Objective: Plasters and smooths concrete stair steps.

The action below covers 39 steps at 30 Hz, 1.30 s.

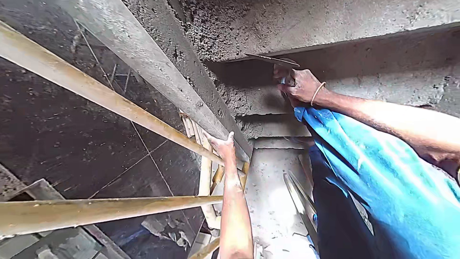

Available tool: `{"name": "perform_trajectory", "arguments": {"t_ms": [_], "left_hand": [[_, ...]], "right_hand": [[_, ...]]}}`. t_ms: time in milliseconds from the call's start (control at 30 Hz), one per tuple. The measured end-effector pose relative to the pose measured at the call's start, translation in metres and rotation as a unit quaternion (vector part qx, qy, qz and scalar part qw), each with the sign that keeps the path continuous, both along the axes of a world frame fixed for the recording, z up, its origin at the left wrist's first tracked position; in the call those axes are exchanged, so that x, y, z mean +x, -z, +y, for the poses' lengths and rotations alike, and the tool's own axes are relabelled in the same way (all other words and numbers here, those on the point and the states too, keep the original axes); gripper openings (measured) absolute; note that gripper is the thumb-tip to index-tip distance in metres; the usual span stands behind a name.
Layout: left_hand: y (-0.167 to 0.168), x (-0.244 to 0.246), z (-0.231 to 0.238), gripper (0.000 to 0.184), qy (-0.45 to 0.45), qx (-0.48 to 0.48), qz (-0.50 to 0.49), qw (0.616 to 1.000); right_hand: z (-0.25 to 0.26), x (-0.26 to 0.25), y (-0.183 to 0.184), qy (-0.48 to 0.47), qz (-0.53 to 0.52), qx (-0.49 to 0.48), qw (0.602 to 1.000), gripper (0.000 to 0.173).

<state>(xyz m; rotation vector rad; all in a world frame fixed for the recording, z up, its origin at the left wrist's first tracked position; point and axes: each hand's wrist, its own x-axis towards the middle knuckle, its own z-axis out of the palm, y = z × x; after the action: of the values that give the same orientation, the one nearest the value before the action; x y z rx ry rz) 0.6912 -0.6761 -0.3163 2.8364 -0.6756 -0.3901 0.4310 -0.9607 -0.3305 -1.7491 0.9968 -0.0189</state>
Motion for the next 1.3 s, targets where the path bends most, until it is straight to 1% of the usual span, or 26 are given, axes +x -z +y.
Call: {"name": "perform_trajectory", "arguments": {"t_ms": [67,133,233,433,633,800,833,867,933,1000,1033,1100,1167,1233,1267,1300], "left_hand": [[0.004,0.001,0.001,0.129,0.000,0.004,-0.001,1.000],[0.007,0.003,0.003,0.129,-0.001,0.010,-0.006,1.000],[0.008,0.004,0.006,0.131,0.004,0.011,-0.012,1.000],[0.006,0.003,0.003,0.130,0.009,0.020,-0.026,0.999],[0.007,0.002,0.005,0.130,0.012,0.028,-0.035,0.999],[0.004,-0.003,0.003,0.134,0.021,-0.004,-0.034,0.999],[0.000,-0.009,0.004,0.129,0.035,-0.012,-0.045,0.998],[-0.004,-0.016,0.004,0.120,0.053,-0.020,-0.059,0.997],[-0.014,-0.030,0.004,0.095,0.088,-0.032,-0.077,0.993],[-0.019,-0.043,0.002,0.077,0.122,-0.040,-0.087,0.988],[-0.019,-0.047,0.002,0.073,0.133,-0.048,-0.081,0.987],[-0.015,-0.052,-0.003,0.068,0.144,-0.063,-0.064,0.985],[-0.013,-0.054,-0.006,0.065,0.143,-0.063,-0.067,0.985],[-0.012,-0.054,-0.007,0.061,0.133,-0.071,-0.071,0.986],[-0.013,-0.053,-0.006,0.061,0.124,-0.078,-0.067,0.987],[-0.016,-0.052,-0.005,0.062,0.104,-0.081,-0.055,0.990]], "right_hand": [[-0.003,-0.010,-0.001,-0.003,0.011,-0.020,1.000,0.042],[-0.005,-0.018,0.000,0.006,0.020,-0.020,1.000,0.039],[-0.002,-0.024,0.006,0.010,0.032,-0.013,0.999,0.040],[-0.003,-0.012,-0.006,-0.030,0.046,-0.008,0.998,0.030],[0.005,-0.007,-0.004,-0.029,0.023,0.001,0.999,0.033],[0.010,-0.005,-0.004,-0.027,0.040,-0.008,0.999,0.033],[0.012,-0.004,-0.004,-0.030,0.037,-0.018,0.999,0.033],[0.012,-0.004,-0.005,-0.037,0.033,-0.031,0.998,0.035],[0.013,0.000,-0.010,-0.059,0.016,-0.050,0.997,0.038],[0.014,0.007,-0.011,-0.100,0.011,-0.072,0.992,0.043],[0.014,0.011,-0.013,-0.124,0.017,-0.069,0.990,0.042],[0.007,0.023,-0.014,-0.184,0.052,-0.051,0.980,0.036],[0.001,0.035,0.004,-0.227,0.133,-0.027,0.965,0.034],[-0.004,0.045,0.025,-0.235,0.217,-0.016,0.947,0.038],[-0.002,0.048,0.028,-0.235,0.234,-0.024,0.943,0.039],[0.001,0.050,0.021,-0.235,0.230,-0.026,0.944,0.041]]}}
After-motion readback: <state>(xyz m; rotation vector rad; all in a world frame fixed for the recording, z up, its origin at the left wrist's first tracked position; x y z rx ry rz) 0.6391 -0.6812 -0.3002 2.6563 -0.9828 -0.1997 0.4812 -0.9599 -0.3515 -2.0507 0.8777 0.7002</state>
